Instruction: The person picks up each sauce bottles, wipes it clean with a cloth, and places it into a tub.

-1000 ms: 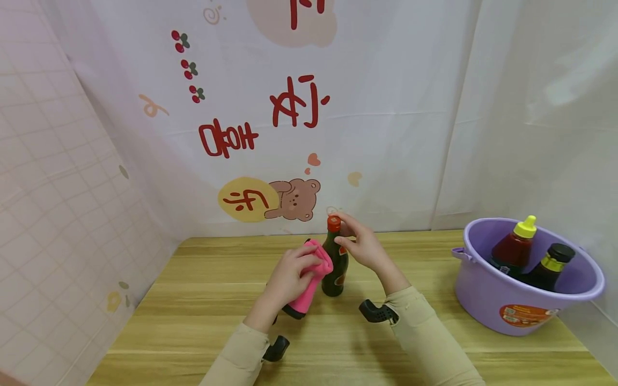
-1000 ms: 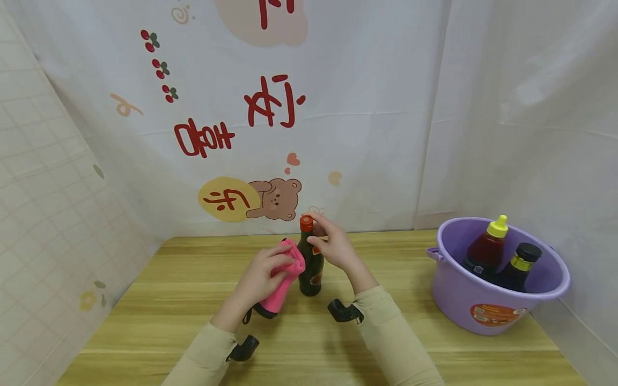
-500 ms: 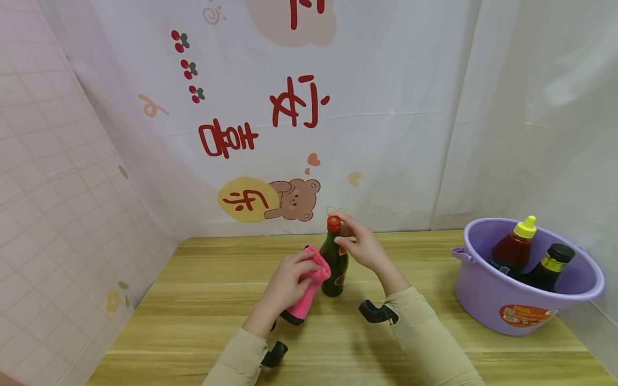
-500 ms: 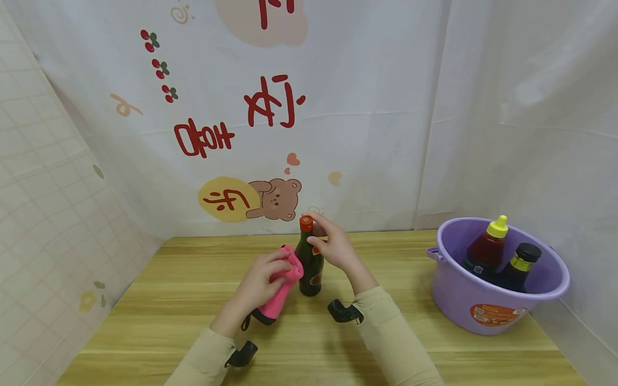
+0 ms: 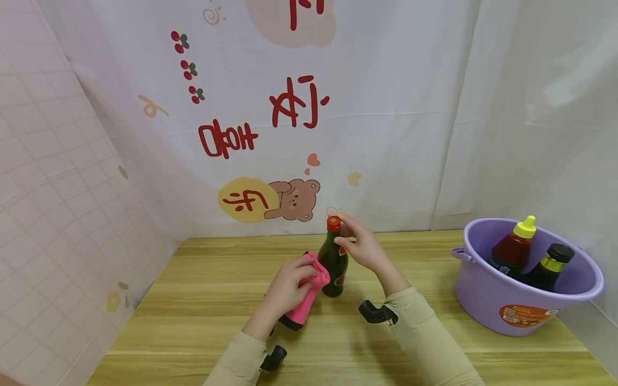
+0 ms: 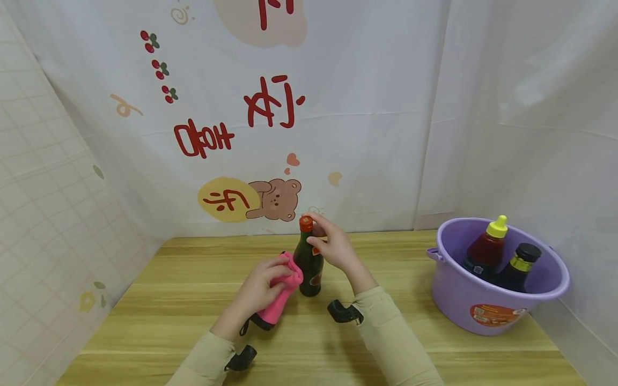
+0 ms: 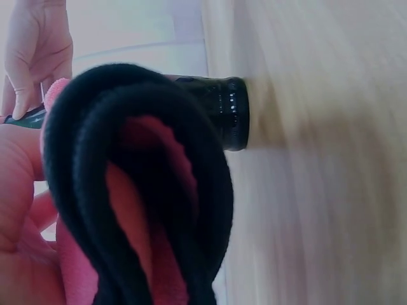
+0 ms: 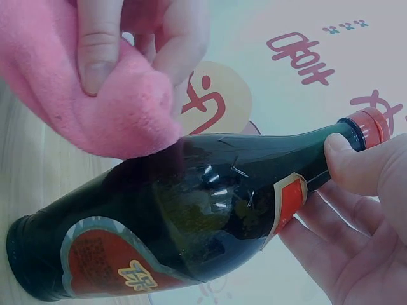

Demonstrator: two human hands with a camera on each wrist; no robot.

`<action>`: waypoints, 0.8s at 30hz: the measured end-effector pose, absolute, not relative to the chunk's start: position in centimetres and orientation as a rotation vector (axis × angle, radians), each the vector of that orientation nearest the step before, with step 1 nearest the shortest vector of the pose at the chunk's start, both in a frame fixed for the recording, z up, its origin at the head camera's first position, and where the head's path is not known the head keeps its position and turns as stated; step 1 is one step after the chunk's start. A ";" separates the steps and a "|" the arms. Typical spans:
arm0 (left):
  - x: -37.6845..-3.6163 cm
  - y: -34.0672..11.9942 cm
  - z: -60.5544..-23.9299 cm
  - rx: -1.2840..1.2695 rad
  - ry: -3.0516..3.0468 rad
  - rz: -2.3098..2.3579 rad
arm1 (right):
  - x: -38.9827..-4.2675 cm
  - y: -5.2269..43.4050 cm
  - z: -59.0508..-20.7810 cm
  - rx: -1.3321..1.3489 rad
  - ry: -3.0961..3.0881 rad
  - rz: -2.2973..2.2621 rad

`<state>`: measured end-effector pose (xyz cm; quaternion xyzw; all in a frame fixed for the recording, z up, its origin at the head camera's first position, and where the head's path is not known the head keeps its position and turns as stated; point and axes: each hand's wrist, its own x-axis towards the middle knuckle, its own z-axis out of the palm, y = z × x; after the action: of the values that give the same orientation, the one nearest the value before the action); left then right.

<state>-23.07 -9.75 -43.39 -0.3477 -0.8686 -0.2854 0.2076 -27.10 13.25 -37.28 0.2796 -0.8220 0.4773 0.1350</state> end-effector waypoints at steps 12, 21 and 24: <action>-23.1 -9.4 -44.4 -1.006 -2.468 -0.722 | -27.0 13.3 -37.3 0.802 -2.395 1.346; -23.1 -9.2 -44.5 -0.996 -2.551 -0.653 | -26.9 13.3 -37.2 0.799 -2.397 1.356; -23.2 -9.2 -44.6 -1.003 -2.581 -0.624 | -26.9 13.3 -37.2 0.801 -2.397 1.347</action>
<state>-23.20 -9.18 -44.63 -0.3493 -0.8989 -0.2173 0.1512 -26.88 13.28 -37.20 0.2768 -0.8290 0.4659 0.1383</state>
